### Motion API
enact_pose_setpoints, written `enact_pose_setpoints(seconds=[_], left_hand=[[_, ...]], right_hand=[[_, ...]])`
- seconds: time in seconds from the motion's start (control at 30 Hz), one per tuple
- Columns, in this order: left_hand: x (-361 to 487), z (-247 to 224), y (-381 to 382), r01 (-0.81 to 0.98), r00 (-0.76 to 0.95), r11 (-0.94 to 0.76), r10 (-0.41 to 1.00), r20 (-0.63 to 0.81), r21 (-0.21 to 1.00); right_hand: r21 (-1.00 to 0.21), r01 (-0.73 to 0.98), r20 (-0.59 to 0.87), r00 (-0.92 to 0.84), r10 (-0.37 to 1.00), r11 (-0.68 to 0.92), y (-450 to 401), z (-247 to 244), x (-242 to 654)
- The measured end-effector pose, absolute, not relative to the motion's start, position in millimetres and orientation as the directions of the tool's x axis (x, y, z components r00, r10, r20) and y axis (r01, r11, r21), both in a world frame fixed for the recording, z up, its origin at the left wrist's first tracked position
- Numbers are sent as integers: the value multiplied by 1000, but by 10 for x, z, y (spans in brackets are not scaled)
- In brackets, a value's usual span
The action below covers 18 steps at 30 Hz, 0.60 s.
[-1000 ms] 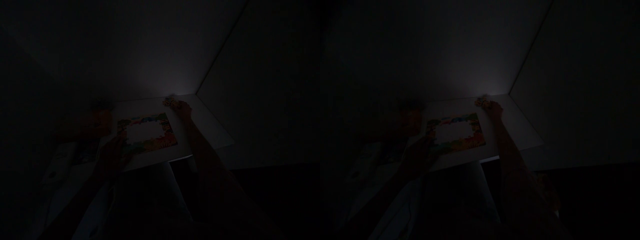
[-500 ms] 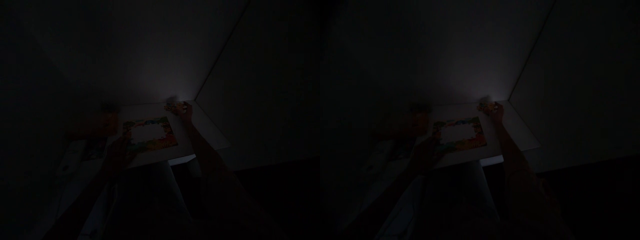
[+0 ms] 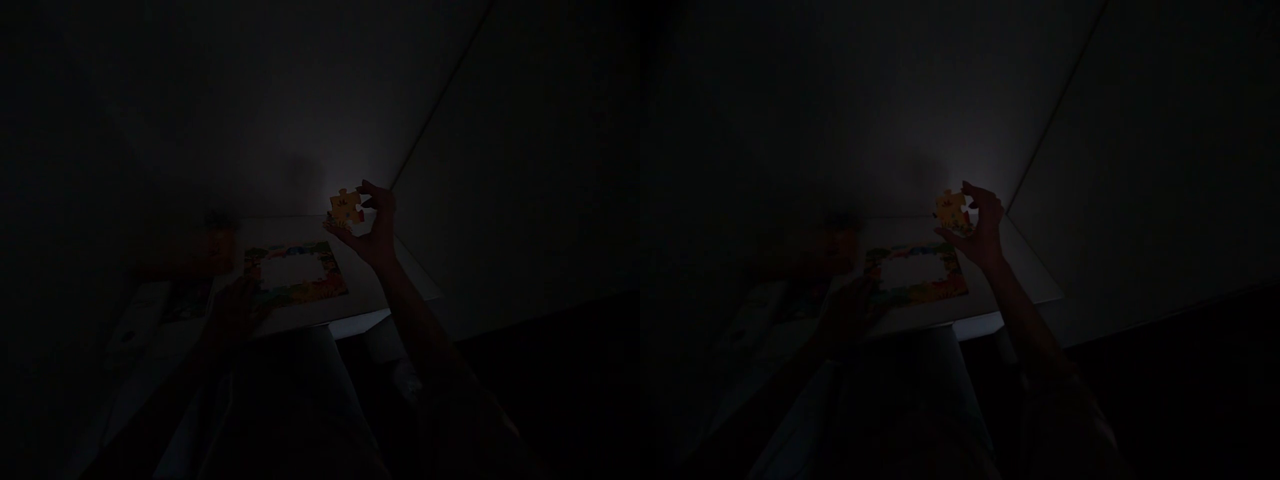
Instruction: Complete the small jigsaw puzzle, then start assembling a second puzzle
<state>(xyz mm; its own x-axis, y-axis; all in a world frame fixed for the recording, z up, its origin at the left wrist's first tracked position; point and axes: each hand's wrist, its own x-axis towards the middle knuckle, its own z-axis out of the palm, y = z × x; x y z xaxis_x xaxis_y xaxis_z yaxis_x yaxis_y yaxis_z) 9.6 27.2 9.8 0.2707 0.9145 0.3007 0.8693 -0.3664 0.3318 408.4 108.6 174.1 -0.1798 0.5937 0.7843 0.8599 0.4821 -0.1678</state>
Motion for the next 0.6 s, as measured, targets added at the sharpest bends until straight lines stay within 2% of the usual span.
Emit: enact_pose_setpoints(seconds=[0.13, 0.23, 0.33, 0.43, 0.5, 0.6], left_hand=[[96, 133, 255, 883, 291, -359, 924, 248, 303], [100, 154, 260, 891, 302, -356, 928, 217, 282], [97, 149, 271, 889, 314, -370, 922, 228, 270], [90, 111, 279, 878, 319, -390, 909, 268, 278], [84, 66, 282, 874, 314, -399, 899, 304, 278], [70, -16, 288, 877, 291, -393, 892, 346, 277]], right_hand=[[-181, 807, 810, -201, 550, 562, 921, 1957, 4029], [-164, 718, 872, -216, 440, 676, 858, 2063, 3997], [-141, 651, 919, -195, 344, 746, 773, 2170, 3947], [-122, 647, 935, -179, 306, 752, 634, 2300, 3875], [-79, 656, 947, -187, 263, 751, 538, 2390, 3829], [44, 650, 969, -212, 125, 759, 438, 2502, 3782]])
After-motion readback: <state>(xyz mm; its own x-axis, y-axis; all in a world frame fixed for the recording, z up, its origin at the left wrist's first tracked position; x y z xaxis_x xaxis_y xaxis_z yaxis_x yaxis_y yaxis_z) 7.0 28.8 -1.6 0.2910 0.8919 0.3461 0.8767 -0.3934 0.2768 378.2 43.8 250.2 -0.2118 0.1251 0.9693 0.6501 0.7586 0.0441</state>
